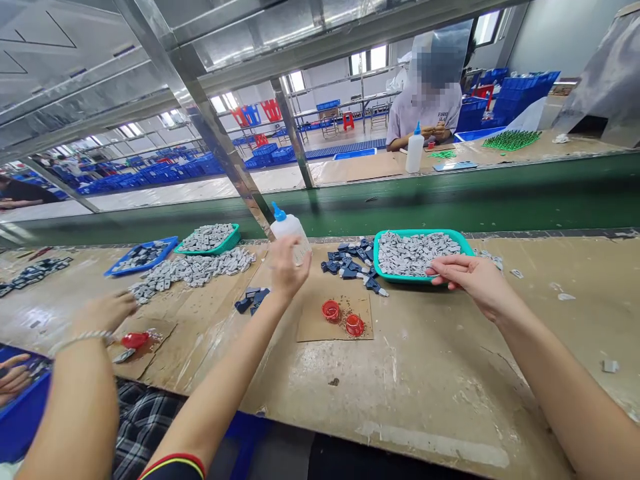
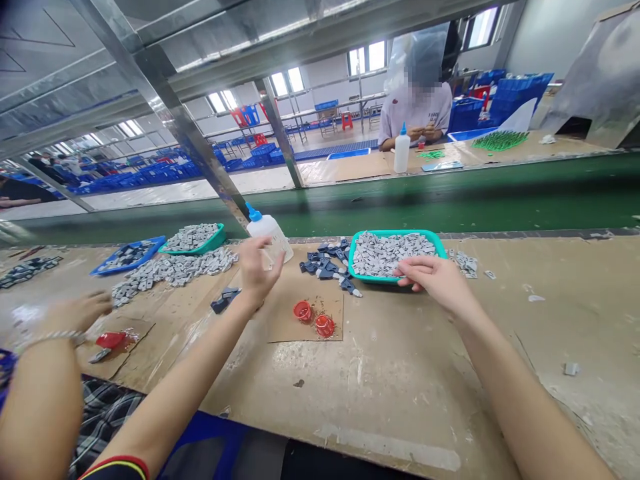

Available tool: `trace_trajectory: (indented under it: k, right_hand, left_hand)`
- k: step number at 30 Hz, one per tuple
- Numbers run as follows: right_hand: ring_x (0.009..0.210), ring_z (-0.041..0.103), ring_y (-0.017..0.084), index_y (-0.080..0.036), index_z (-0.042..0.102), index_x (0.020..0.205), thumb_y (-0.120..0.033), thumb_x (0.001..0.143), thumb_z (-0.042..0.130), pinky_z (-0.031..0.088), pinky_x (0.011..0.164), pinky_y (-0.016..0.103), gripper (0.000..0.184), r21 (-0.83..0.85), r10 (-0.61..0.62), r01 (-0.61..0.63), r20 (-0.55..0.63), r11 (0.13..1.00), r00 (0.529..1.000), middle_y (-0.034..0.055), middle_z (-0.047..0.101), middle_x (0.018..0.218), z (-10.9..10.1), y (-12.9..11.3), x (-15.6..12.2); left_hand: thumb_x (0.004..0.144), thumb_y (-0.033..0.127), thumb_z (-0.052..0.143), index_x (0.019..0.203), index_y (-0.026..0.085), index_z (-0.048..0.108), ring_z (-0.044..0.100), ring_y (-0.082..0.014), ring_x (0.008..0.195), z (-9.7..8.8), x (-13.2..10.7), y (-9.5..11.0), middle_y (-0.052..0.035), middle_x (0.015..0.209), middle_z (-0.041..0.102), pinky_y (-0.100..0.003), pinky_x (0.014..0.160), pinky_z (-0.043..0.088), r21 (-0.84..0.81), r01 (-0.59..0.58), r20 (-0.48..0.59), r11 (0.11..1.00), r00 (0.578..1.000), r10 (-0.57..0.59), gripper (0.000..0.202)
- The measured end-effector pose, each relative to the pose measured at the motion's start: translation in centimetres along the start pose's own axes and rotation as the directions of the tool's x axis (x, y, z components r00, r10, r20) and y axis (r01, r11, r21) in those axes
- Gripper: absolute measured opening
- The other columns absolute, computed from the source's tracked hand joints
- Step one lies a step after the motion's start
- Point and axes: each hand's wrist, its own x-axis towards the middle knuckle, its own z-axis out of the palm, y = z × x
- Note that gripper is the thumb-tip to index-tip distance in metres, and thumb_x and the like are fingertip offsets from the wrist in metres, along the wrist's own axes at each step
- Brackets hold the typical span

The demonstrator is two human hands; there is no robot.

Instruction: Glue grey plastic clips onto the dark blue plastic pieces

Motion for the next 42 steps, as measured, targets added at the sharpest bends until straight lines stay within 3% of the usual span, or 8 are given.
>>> trace_trajectory:
  k: [6,11,18,21,25,27,34,42]
  right_hand:
    - [0.086,0.070,0.021,-0.020,0.072,0.089,-0.049,0.066,0.080,0.048,0.057,0.021,0.038,0.088,0.088,-0.101,0.140,0.991,0.986,0.0097,0.075,0.098,2.7,-1.1,-1.7]
    - [0.082,0.067,0.020,-0.019,0.069,0.084,-0.053,0.068,0.078,0.048,0.058,0.023,0.039,0.074,0.096,-0.118,0.250,0.990,0.964,0.0089,0.073,0.089,5.7,-1.0,-4.4]
    - [0.068,0.064,0.017,-0.018,0.074,0.083,-0.049,0.063,0.081,0.048,0.059,0.026,0.038,0.127,0.097,-0.123,0.198,0.984,0.975,0.0068,0.073,0.077,9.6,0.7,-6.1]
    - [0.065,0.064,0.017,-0.016,0.075,0.080,-0.047,0.061,0.083,0.049,0.061,0.027,0.036,0.132,0.105,-0.129,0.174,0.983,0.979,0.0069,0.073,0.071,10.8,1.1,-6.3]
    - [0.058,0.061,0.015,-0.015,0.075,0.076,-0.045,0.059,0.084,0.047,0.056,0.026,0.036,0.099,0.161,-0.178,0.153,0.979,0.975,0.0065,0.071,0.066,11.8,1.5,-6.6]
    - [0.055,0.058,0.014,-0.015,0.074,0.075,-0.046,0.058,0.085,0.046,0.053,0.026,0.037,0.082,0.173,-0.187,0.153,0.979,0.973,0.0060,0.070,0.064,12.3,1.7,-6.6]
    - [0.055,0.056,0.013,-0.015,0.071,0.073,-0.047,0.062,0.083,0.043,0.053,0.025,0.035,0.035,0.127,-0.136,0.193,0.990,0.973,0.0057,0.069,0.063,13.3,2.5,-6.4]
    - [0.056,0.057,0.014,-0.013,0.071,0.075,-0.048,0.063,0.081,0.042,0.054,0.024,0.039,-0.002,0.140,-0.143,0.218,0.990,0.966,0.0067,0.069,0.064,13.3,2.4,-6.4]
  left_hand:
    - [0.068,0.017,0.071,0.111,0.019,0.063,0.065,-0.0265,0.092,3.7,0.5,0.2,-0.0081,0.095,0.068,-0.040,0.083,0.051,-0.098,-0.010,0.392,0.995,0.919,0.048,0.043]
    - [0.068,0.012,0.067,0.105,0.020,0.067,0.066,-0.0254,0.082,3.2,0.5,-0.7,-0.0050,0.082,0.070,-0.042,0.081,0.052,-0.153,0.172,0.396,0.973,0.913,-0.099,0.038]
    - [0.083,0.032,0.058,0.122,0.014,0.060,0.069,-0.0245,0.091,-1.6,-4.0,1.1,-0.0139,0.103,0.070,-0.044,0.084,0.056,-0.374,0.437,0.302,0.818,0.891,-0.338,0.043]
    - [0.087,0.040,0.056,0.128,0.016,0.056,0.068,-0.0244,0.099,-3.5,-6.5,3.2,-0.0139,0.111,0.070,-0.045,0.094,0.053,-0.561,0.529,0.328,0.637,0.848,-0.416,0.047]
    - [0.078,0.035,0.071,0.116,0.019,0.064,0.069,-0.0226,0.099,-5.0,-9.9,5.9,-0.0084,0.106,0.071,-0.042,0.104,0.047,-0.797,0.583,0.401,0.156,0.705,-0.584,0.042]
    - [0.076,0.033,0.074,0.113,0.020,0.065,0.070,-0.0213,0.097,-5.3,-11.4,6.9,-0.0063,0.102,0.072,-0.039,0.102,0.049,-0.825,0.563,0.397,0.058,0.649,-0.649,0.039]
    - [0.074,0.032,0.077,0.100,0.019,0.065,0.071,-0.0187,0.091,-5.6,-13.9,9.0,-0.0037,0.091,0.072,-0.028,0.089,0.054,-0.832,0.555,0.396,-0.010,0.580,-0.712,0.032]
    - [0.079,0.029,0.073,0.099,0.017,0.065,0.070,-0.0174,0.092,-5.7,-13.8,9.9,-0.0037,0.091,0.072,-0.026,0.089,0.051,-0.837,0.547,0.407,-0.002,0.619,-0.672,0.025]
